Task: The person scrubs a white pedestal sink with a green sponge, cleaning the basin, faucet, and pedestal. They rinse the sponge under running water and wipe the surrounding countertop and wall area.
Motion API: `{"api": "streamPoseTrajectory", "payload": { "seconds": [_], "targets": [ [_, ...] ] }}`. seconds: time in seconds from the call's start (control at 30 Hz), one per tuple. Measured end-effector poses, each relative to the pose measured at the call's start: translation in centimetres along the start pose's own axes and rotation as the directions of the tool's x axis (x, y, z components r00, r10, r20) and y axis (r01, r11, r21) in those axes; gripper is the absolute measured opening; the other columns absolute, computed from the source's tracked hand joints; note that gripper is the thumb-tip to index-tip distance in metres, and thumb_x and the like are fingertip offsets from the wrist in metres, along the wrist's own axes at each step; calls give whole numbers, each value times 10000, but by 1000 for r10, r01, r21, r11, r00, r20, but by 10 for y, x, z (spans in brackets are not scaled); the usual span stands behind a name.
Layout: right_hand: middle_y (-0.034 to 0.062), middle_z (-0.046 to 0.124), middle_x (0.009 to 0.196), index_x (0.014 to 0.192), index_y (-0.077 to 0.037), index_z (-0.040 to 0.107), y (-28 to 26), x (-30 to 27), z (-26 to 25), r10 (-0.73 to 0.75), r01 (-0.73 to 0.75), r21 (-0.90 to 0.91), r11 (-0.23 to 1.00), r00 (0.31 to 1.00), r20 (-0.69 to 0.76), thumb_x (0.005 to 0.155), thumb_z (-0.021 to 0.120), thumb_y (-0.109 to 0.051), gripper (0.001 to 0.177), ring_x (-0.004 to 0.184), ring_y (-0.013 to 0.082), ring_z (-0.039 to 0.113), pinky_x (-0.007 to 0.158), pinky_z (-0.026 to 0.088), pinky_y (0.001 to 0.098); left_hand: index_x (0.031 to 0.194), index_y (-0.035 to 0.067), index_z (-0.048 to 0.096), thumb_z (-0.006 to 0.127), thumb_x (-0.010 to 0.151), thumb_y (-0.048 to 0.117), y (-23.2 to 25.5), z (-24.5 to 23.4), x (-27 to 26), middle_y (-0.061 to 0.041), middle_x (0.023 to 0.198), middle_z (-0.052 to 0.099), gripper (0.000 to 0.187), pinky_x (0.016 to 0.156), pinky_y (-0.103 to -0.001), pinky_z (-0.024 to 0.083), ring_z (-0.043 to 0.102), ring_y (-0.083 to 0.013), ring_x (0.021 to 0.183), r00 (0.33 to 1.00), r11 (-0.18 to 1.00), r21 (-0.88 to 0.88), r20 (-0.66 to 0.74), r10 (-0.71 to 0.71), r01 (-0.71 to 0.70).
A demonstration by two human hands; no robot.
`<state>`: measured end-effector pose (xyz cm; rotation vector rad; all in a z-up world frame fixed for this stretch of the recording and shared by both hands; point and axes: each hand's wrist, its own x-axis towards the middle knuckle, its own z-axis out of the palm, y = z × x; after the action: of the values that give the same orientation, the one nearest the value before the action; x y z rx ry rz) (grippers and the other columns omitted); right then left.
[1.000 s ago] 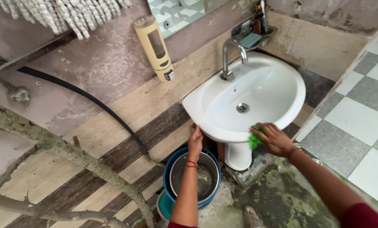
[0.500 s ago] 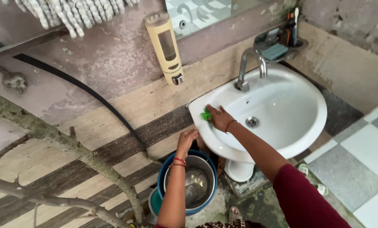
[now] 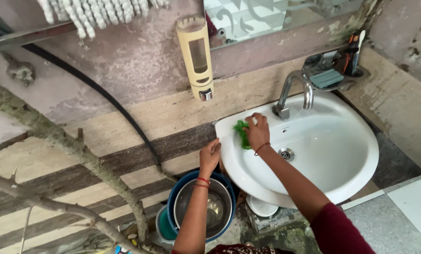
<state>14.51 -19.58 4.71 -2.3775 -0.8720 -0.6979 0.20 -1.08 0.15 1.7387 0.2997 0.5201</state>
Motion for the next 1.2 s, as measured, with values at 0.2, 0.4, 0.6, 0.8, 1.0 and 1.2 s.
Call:
{"api": "streamPoseTrajectory", "payload": {
  "seconds": [0.2,0.4,0.6,0.8,1.0,1.2],
  "targets": [
    [214,646,1261,1245,42,650,-39,-60,-21,-204,173,181,968,964,172,801,720,-120,478,1142,358,608,914,543,430,1271,63,709,628,973,172,22,8,11,-200,1229,728,328,980,-377,545,706,-307,1161,997,983,165,32,70,-75],
    [132,694,1164,1089,-80,728,9,-10,2,-133,176,-35,984,844,519,827,628,-42,283,1111,318,624,1000,538,380,1264,71,712,591,930,90,41,35,23,-201,1242,706,356,997,-408,533,675,-358,1158,977,916,339,102,188,-212],
    [223,644,1194,949,-3,741,1,-28,55,53,174,-380,908,854,518,898,609,-170,218,1236,370,562,1064,496,437,1299,90,712,546,953,62,20,27,38,-188,1219,722,385,954,-389,555,706,-326,1119,984,956,265,158,83,-123],
    [306,613,1216,993,56,723,-6,-28,62,108,12,-267,964,897,429,835,607,-101,251,1164,430,592,891,584,440,1317,77,684,553,970,50,14,17,57,-159,1260,724,371,945,-338,541,721,-239,1113,950,985,139,307,54,-101],
    [335,584,1260,985,51,739,-37,-4,55,268,-113,-382,917,885,382,854,633,-133,249,1189,447,586,786,621,423,1366,132,650,543,979,86,9,9,51,-128,1285,722,404,926,-349,540,730,-269,1071,936,987,156,341,-80,27],
    [287,601,1224,991,16,752,-19,-65,57,26,171,-318,932,847,530,823,624,-122,253,1248,416,553,1038,541,440,1373,122,649,541,966,56,3,24,59,-206,1299,673,426,1031,-349,502,661,-318,1226,932,962,210,350,95,-177]
  ]
}}
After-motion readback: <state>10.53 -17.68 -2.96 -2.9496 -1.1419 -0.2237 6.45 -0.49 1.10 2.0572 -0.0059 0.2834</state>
